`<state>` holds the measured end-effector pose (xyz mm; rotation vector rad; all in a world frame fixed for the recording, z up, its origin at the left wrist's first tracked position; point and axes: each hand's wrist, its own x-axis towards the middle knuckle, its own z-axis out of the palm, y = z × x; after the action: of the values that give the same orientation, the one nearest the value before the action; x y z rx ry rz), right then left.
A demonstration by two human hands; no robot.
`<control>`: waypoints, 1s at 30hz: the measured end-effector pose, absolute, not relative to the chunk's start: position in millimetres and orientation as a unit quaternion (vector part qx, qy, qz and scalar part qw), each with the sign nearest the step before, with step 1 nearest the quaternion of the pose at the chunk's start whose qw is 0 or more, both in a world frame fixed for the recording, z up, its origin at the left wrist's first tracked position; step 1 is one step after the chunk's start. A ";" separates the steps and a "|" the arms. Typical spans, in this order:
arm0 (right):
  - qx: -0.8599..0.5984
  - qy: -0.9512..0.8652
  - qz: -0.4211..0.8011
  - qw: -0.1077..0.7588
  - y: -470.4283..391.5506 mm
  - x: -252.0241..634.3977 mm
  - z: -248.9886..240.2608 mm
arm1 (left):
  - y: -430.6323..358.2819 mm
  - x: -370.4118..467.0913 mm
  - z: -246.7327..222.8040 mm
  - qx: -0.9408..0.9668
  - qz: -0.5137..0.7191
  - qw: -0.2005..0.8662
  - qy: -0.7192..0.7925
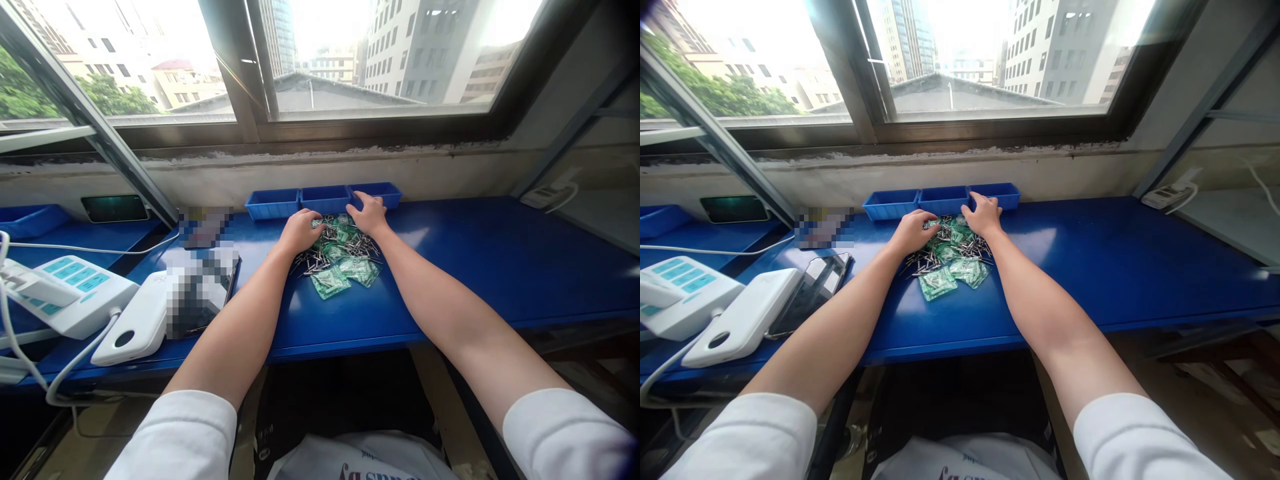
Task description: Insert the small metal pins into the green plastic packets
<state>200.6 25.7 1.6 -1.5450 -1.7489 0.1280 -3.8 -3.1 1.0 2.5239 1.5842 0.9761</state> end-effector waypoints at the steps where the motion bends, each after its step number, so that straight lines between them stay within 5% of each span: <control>1: -0.623 -0.685 0.039 0.376 27.1 203.1 0.7 | -2.9 -3.9 0.4 0.807 0.306 0.004 0.505; 11: -0.681 -0.687 0.023 0.254 38.8 213.1 -7.2 | -1.3 -5.3 -3.1 0.827 0.277 0.006 0.489; 21: -0.577 -0.742 0.008 0.341 29.3 197.2 -5.8 | -1.1 -3.8 -1.9 0.833 0.261 0.009 0.488; 30: -0.445 -0.846 0.050 0.288 12.3 174.4 -4.0 | 2.8 -4.0 -4.0 0.832 0.265 0.017 0.487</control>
<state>174.4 12.3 -4.0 -1.1889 -2.2599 0.1345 -4.0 2.8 -4.0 2.5855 1.5148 0.8224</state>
